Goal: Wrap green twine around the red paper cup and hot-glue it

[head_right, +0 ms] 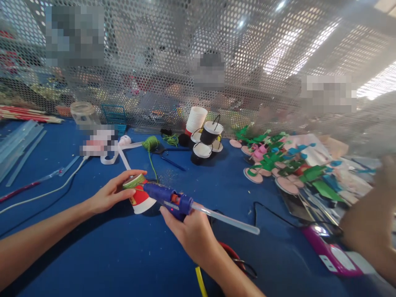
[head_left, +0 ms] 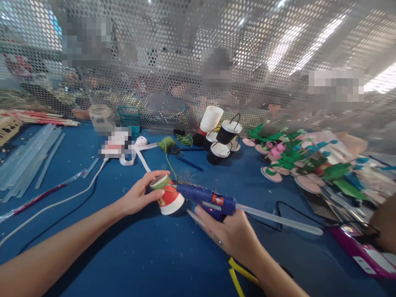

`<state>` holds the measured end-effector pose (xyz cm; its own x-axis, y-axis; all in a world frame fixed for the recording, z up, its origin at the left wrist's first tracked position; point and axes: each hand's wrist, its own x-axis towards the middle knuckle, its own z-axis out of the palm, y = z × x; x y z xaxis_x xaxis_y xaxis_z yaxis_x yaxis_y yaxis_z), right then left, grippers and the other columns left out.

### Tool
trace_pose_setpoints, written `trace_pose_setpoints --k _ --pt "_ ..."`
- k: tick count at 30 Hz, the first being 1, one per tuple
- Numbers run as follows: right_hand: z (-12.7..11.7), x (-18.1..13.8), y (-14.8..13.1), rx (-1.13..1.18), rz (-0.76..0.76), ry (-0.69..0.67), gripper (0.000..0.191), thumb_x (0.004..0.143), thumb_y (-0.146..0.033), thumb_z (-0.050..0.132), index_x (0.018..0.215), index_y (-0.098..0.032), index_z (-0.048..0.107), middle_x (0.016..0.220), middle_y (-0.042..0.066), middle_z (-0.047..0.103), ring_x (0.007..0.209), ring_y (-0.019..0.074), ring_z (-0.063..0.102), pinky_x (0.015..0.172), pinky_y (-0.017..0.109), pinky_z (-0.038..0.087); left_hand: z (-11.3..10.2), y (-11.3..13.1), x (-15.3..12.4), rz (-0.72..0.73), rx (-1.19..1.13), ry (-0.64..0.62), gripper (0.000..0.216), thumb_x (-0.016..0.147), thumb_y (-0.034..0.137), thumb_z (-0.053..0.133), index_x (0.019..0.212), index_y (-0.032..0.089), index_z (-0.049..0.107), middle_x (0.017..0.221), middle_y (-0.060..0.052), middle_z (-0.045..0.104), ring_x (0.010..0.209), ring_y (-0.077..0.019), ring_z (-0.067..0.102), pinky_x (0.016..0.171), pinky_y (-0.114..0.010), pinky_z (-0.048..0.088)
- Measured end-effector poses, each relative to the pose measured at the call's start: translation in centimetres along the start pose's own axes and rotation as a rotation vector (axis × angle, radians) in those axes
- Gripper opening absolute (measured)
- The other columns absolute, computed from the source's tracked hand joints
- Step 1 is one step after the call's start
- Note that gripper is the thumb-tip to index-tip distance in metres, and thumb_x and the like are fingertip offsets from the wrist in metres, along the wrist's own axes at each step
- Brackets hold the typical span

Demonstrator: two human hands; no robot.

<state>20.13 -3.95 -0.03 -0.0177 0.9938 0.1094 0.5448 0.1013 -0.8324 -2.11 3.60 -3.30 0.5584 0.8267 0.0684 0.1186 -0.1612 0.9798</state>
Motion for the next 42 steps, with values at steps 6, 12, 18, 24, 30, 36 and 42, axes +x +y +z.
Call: trace_pose_setpoints --k 6,12,18,24,30,36,42 --pt "0.9 -0.1 0.4 -0.06 -0.097 0.079 0.013 0.07 -0.033 0.056 0.067 -0.02 0.06 0.064 0.004 0.066 0.059 0.0193 0.063 0.061 0.03 0.051 0.1 -0.5 0.0 0.089 0.085 0.085 0.039 0.077 0.036 0.056 0.114 0.027 0.049 0.117 -0.006 0.046 0.103 -0.0238 0.048 0.087 -0.035 0.043" --pt "1.3 -0.2 0.7 -0.149 -0.124 0.062 0.012 0.072 -0.029 0.057 0.068 -0.018 0.06 0.062 0.003 0.066 0.056 0.018 0.062 0.055 0.028 0.049 0.2 -0.5 0.0 0.077 0.098 0.08 0.042 0.077 0.036 0.056 0.117 0.027 0.047 0.114 -0.006 0.047 0.103 -0.024 0.048 0.089 -0.036 0.041" --pt "1.0 0.1 0.9 -0.192 -0.149 0.041 0.015 0.074 -0.03 0.052 0.068 -0.019 0.059 0.06 0.005 0.063 0.054 0.0181 0.06 0.055 0.029 0.048 0.2 -0.4 0.0 0.086 0.099 0.079 0.039 0.077 0.032 0.056 0.115 0.027 0.048 0.114 -0.006 0.045 0.103 -0.0242 0.049 0.089 -0.037 0.041" --pt "1.3 0.0 1.2 -0.209 -0.146 0.05 0.017 0.075 -0.033 0.052 0.069 -0.019 0.06 0.061 0.005 0.064 0.055 0.0197 0.061 0.056 0.031 0.049 0.2 -0.5 0.0 0.089 0.098 0.08 0.041 0.077 0.035 0.056 0.116 0.026 0.048 0.115 -0.006 0.047 0.102 -0.0235 0.048 0.089 -0.036 0.041" --pt "1.5 0.1 0.6 -0.13 -0.135 0.04 0.014 0.073 -0.03 0.052 0.067 -0.02 0.059 0.061 0.005 0.064 0.055 0.0193 0.061 0.056 0.031 0.05 0.1 -0.4 -0.1 0.092 0.098 0.063 0.039 0.078 0.035 0.055 0.116 0.027 0.047 0.116 -0.006 0.046 0.104 -0.0241 0.048 0.089 -0.037 0.042" --pt "1.5 0.3 1.0 -0.127 -0.114 0.084 0.013 0.072 -0.03 0.054 0.067 -0.02 0.061 0.061 0.005 0.064 0.058 0.0209 0.062 0.057 0.032 0.051 0.1 -0.2 -0.2 0.111 0.092 0.056 0.039 0.079 0.031 0.054 0.117 0.027 0.047 0.116 -0.006 0.046 0.103 -0.0241 0.05 0.089 -0.039 0.042" --pt "0.9 0.3 0.5 -0.168 -0.091 0.058 0.013 0.071 -0.03 0.057 0.068 -0.02 0.064 0.052 0.005 0.061 0.056 0.0229 0.063 0.054 0.031 0.051 -0.1 -0.1 -0.2 0.144 0.113 0.023 0.039 0.079 0.026 0.052 0.118 0.027 0.048 0.117 -0.006 0.045 0.104 -0.0244 0.049 0.092 -0.041 0.039"
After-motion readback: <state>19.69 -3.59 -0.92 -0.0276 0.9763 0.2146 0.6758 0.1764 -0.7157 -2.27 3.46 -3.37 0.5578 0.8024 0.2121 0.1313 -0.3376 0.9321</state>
